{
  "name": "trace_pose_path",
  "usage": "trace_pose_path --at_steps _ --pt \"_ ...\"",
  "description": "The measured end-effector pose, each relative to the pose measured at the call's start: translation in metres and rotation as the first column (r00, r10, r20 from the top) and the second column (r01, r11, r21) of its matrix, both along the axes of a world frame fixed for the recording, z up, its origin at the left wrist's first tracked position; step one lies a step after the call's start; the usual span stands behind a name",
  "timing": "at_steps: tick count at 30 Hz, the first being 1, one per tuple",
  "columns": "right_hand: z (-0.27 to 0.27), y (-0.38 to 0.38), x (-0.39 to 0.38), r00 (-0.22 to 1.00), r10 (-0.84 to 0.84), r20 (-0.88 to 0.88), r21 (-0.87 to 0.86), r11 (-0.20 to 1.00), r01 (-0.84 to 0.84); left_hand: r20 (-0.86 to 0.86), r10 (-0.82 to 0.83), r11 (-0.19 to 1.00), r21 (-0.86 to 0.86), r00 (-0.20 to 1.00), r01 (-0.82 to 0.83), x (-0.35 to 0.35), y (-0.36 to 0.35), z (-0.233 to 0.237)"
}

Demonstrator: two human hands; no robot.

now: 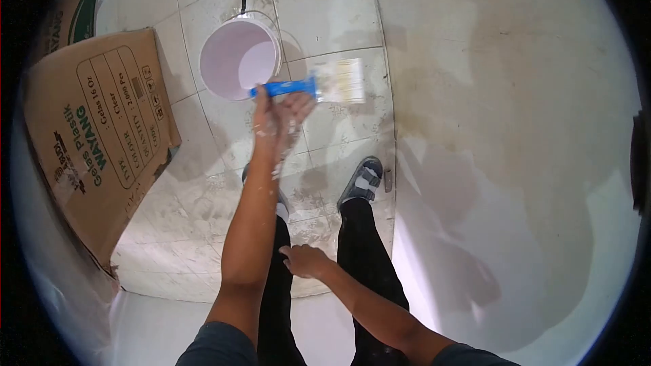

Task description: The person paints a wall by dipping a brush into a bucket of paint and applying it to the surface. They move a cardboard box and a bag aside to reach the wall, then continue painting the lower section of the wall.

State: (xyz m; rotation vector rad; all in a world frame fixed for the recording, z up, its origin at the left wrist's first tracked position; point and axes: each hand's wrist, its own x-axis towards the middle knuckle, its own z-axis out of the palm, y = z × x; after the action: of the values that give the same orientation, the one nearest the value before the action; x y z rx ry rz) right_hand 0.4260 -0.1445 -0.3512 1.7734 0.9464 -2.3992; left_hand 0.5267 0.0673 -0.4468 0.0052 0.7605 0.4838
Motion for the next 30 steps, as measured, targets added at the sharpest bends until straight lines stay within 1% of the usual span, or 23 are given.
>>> trace_pose_path --at_steps 2,4,5,6,7,8,10,12,14,15,16,17,18,20,22,23,24,25,26,27,28,29,30 --pt "-0.005 -0.017 -0.006 0.988 0.146 -0.043 -0.033 0.988 -0.148 0.089 -0.042 0.996 -0.076 0.995 0.049 0.025 -0.027 -0.021" --pt "-0.006 -0.028 -0.004 0.982 0.180 -0.053 -0.038 0.983 -0.182 0.229 -0.063 0.983 -0.155 0.971 0.100 0.051 -0.049 -0.037" --pt "-0.008 -0.031 -0.002 0.978 0.203 -0.057 -0.039 0.978 -0.205 0.225 -0.054 0.984 -0.156 0.973 0.090 0.065 -0.059 -0.044" --pt "-0.010 -0.033 -0.001 0.975 0.212 -0.060 -0.036 0.976 -0.214 0.192 -0.114 0.980 -0.137 0.975 0.142 0.079 -0.068 -0.052" --pt "-0.012 -0.034 0.000 0.982 0.178 -0.064 -0.031 0.983 -0.180 0.157 -0.175 0.974 -0.119 0.972 0.195 0.090 -0.073 -0.059" --pt "-0.015 -0.035 0.001 0.988 0.142 -0.066 -0.025 0.989 -0.144 0.155 -0.169 0.975 -0.116 0.973 0.187 0.098 -0.076 -0.066" --pt "-0.015 -0.031 0.010 0.985 0.146 -0.089 -0.021 0.989 -0.149 0.194 -0.180 0.963 -0.167 0.964 0.213 0.110 -0.077 -0.076" --pt "-0.013 -0.029 0.024 0.975 0.140 -0.172 -0.019 0.989 -0.146 0.177 -0.138 0.972 -0.164 0.974 0.168 0.119 -0.074 -0.093" --pt "-0.017 -0.035 0.028 0.977 0.124 -0.173 -0.012 0.992 -0.128 0.062 -0.134 0.991 -0.009 0.989 0.135 0.123 -0.068 -0.120" --pt "-0.018 -0.037 0.029 0.988 0.081 -0.134 0.008 0.997 -0.081 0.015 -0.122 0.992 0.009 0.992 0.122 0.125 -0.064 -0.128" --pt "-0.019 -0.040 0.028 0.995 0.036 -0.095 0.030 0.999 -0.034 0.019 -0.119 0.993 0.007 0.993 0.119 0.129 -0.062 -0.135" --pt "-0.024 -0.046 0.026 0.994 0.023 -0.103 0.049 0.999 -0.018 -0.070 -0.137 0.984 0.103 0.988 0.143 0.134 -0.060 -0.142" --pt "-0.024 -0.043 0.030 0.994 0.024 -0.103 0.045 0.999 -0.019 -0.161 -0.146 0.965 0.193 0.976 0.176 0.137 -0.059 -0.150" --pt "-0.023 -0.037 0.039 0.987 0.066 -0.149 -0.016 0.997 -0.069 -0.162 -0.119 0.967 0.204 0.980 0.151 0.148 -0.058 -0.164" --pt "-0.021 -0.031 0.048 0.981 0.087 -0.175 -0.010 0.996 -0.090 -0.281 -0.121 0.930 0.304 0.952 0.208 0.160 -0.056 -0.169" --pt "-0.020 -0.028 0.052 0.974 0.105 -0.202 -0.001 0.994 -0.107 -0.278 -0.118 0.930 0.305 0.953 0.204 0.165 -0.056 -0.171" --pt "-0.018 -0.025 0.054 0.974 0.107 -0.200 0.000 0.994 -0.110 -0.269 -0.159 0.903 0.348 0.950 0.250 0.169 -0.055 -0.168" --pt "-0.016 -0.023 0.055 0.983 0.057 -0.174 0.006 0.998 -0.057 -0.263 -0.202 0.872 0.389 0.943 0.296 0.171 -0.054 -0.166" --pt "-0.014 -0.021 0.057 0.989 0.006 -0.148 0.011 1.000 -0.005 -0.262 -0.202 0.874 0.388 0.944 0.294 0.170 -0.055 -0.163" --pt "-0.013 -0.017 0.060 0.989 0.007 -0.147 0.006 1.000 -0.006 -0.203 -0.217 0.886 0.371 0.955 0.280 0.165 -0.057 -0.154" --pt "-0.015 -0.010 0.065 0.975 0.126 -0.183 -0.003 0.992 -0.129 -0.142 -0.230 0.897 0.352 0.963 0.266 0.160 -0.060 -0.143" --pt "-0.016 -0.007 0.068 0.946 0.241 -0.219 -0.003 0.969 -0.248 -0.176 -0.225 0.907 0.322 0.959 0.271 0.152 -0.060 -0.130" --pt "-0.018 -0.013 0.064 0.946 0.237 -0.219 -0.001 0.970 -0.243 -0.177 -0.229 0.905 0.324 0.957 0.276 0.148 -0.061 -0.130"
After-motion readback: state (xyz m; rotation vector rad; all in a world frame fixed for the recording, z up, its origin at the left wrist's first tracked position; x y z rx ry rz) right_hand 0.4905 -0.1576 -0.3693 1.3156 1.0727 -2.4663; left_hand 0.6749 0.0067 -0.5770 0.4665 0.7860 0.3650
